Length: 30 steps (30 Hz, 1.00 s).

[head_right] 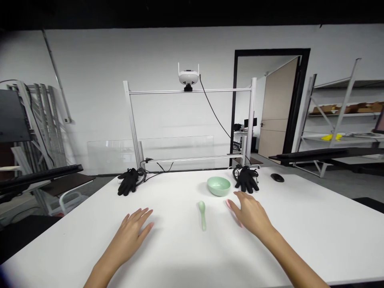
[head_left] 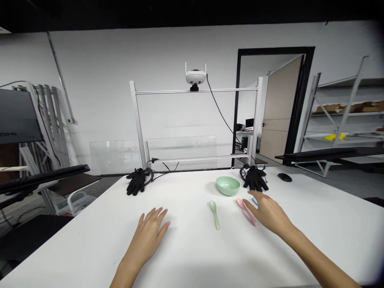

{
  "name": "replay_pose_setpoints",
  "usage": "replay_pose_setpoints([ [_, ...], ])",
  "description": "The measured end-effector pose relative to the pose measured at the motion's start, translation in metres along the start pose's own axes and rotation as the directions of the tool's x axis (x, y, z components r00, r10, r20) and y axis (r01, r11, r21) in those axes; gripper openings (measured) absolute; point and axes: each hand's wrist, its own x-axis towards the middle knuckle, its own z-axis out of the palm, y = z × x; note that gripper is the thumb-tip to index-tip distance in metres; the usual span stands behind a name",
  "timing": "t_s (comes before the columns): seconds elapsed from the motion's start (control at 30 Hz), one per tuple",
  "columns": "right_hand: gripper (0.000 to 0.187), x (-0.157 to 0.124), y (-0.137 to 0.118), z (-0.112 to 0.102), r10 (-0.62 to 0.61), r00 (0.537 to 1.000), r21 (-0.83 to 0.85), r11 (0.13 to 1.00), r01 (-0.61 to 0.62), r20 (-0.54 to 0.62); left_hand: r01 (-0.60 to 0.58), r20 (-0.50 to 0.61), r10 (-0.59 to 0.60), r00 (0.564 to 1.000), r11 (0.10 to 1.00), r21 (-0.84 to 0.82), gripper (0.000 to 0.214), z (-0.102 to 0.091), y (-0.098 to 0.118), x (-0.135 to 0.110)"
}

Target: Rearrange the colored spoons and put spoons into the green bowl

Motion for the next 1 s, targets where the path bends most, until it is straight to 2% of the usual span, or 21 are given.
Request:
replay_pose_setpoints([
  [0.2,0.051,-0.021,-0.019,0.002,-0.139,0.99,0.074,0.987,0.142,-0.034,-0.008,-0.003,0.008,1.0,1.0,0.012,0.053,-0.001,0.001,0.0],
  [0.37,0.054,-0.029,-0.02,0.011,-0.164,0.986,0.106,0.981,0.165,-0.018,-0.015,-0.024,0.015,1.0,1.0,0.008,0.052,-0.002,0.002,0.001],
  [0.57,0.05,-0.031,-0.013,0.022,-0.218,0.973,0.118,0.967,0.225,-0.072,-0.018,-0.04,0.018,0.999,1.0,-0.003,0.051,-0.001,0.001,0.0],
  [1.0,0.046,-0.031,-0.015,0.018,-0.233,0.968,0.089,0.967,0.24,-0.089,-0.02,-0.032,0.02,0.999,1.0,-0.001,0.051,0.0,0.0,0.0],
])
